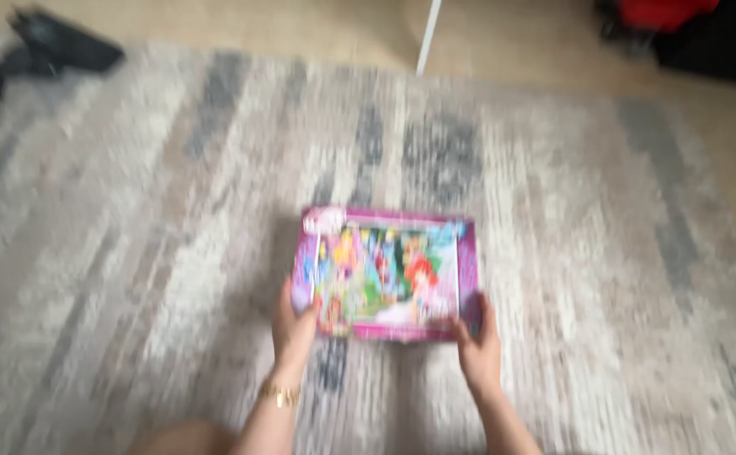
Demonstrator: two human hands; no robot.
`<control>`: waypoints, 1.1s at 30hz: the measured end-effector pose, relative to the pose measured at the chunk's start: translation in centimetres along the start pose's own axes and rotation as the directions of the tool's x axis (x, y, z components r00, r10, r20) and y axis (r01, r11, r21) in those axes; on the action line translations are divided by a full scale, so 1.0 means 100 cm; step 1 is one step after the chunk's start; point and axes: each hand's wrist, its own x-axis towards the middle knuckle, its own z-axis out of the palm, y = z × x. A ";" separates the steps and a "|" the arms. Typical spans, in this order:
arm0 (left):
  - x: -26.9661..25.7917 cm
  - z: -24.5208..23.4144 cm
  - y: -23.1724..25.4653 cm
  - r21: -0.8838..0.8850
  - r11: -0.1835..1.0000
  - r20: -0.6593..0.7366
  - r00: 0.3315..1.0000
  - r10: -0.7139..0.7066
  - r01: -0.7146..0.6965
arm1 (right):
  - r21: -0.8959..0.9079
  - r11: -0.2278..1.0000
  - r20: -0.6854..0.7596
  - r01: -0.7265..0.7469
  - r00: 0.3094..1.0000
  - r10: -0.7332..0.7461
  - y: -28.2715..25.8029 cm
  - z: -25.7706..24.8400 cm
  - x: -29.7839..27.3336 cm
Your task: Assembling a jigsaw puzzle on the floor.
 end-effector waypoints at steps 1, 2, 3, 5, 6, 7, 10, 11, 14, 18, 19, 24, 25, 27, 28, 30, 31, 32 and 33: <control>0.000 -0.001 -0.003 0.011 1.000 0.006 1.000 -0.025 0.025 | -0.010 1.000 0.006 -0.025 1.000 0.025 -0.003 -0.002 -0.001; 0.000 -0.002 -0.007 0.067 0.996 -0.015 0.998 0.054 -0.053 | -0.001 1.000 0.009 0.008 1.000 -0.008 -0.007 -0.004 -0.002; 0.002 -0.002 -0.011 0.123 0.983 -0.029 0.990 0.137 -0.132 | 0.009 0.999 0.012 0.042 0.999 -0.042 -0.010 -0.006 -0.001; -0.011 -0.007 0.031 0.103 0.994 -0.010 0.999 0.038 -0.036 | 0.058 0.996 0.016 0.065 0.998 -0.066 -0.023 -0.014 -0.008; -0.014 -0.010 0.054 0.074 0.997 0.003 0.999 -0.039 0.038 | 0.116 0.987 0.012 0.111 0.994 -0.113 -0.032 -0.017 -0.008; -0.015 -0.013 0.061 0.074 0.996 0.001 0.999 -0.041 0.041 | 0.115 0.987 0.015 0.110 0.994 -0.112 -0.044 -0.020 -0.010; -0.015 -0.020 0.073 -0.014 1.000 0.034 0.999 -0.023 0.024 | 0.316 0.943 -0.013 0.105 0.994 -0.107 -0.071 -0.031 -0.010; -0.013 -0.021 0.071 -0.060 0.998 0.032 0.999 0.014 -0.012 | 0.417 0.908 -0.031 0.044 0.999 -0.034 -0.072 -0.034 -0.008; -0.008 -0.024 0.064 -0.202 0.977 0.081 0.993 0.084 -0.066 | 0.563 0.821 0.036 -0.094 0.995 0.089 -0.069 -0.044 -0.003; -0.015 -0.028 0.087 -0.269 0.953 0.141 0.973 0.182 -0.139 | 0.600 0.761 0.142 -0.249 0.968 0.205 -0.061 -0.050 0.001; -0.015 -0.029 0.092 -0.271 0.953 0.140 0.973 0.182 -0.139 | 0.599 0.762 0.142 -0.248 0.969 0.204 -0.057 -0.052 0.004; -0.009 -0.032 0.092 -0.389 0.915 0.043 0.990 0.133 -0.106 | 0.642 0.735 0.120 -0.217 0.976 0.183 -0.051 -0.056 0.023; -0.006 -0.031 0.084 -0.390 0.914 0.041 0.990 0.134 -0.108 | 0.641 0.736 0.121 -0.216 0.976 0.181 -0.050 -0.056 0.029; -0.001 -0.029 0.069 -0.367 0.930 0.005 1.000 0.018 -0.015 | 0.684 0.692 0.108 -0.230 0.970 0.216 -0.049 -0.055 0.041; 0.001 -0.027 0.066 -0.369 0.929 0.002 1.000 0.019 -0.017 | 0.684 0.693 0.110 -0.229 0.971 0.212 -0.055 -0.052 0.047; 0.004 -0.023 0.060 -0.229 0.962 -0.008 0.988 -0.155 0.149 | 0.707 0.667 0.091 -0.237 0.965 0.246 -0.067 -0.050 0.058; 0.005 -0.022 0.048 -0.235 0.961 -0.007 0.989 -0.151 0.145 | 0.707 0.669 0.088 -0.230 0.967 0.240 -0.065 -0.050 0.067; 0.006 -0.020 0.036 -0.137 0.980 -0.004 0.989 -0.146 0.144 | 0.708 0.671 0.058 -0.220 0.965 0.255 -0.064 -0.049 0.077; 0.009 -0.019 0.024 -0.036 0.989 -0.001 0.990 -0.140 0.140 | 0.711 0.672 0.028 -0.209 0.963 0.269 -0.062 -0.049 0.087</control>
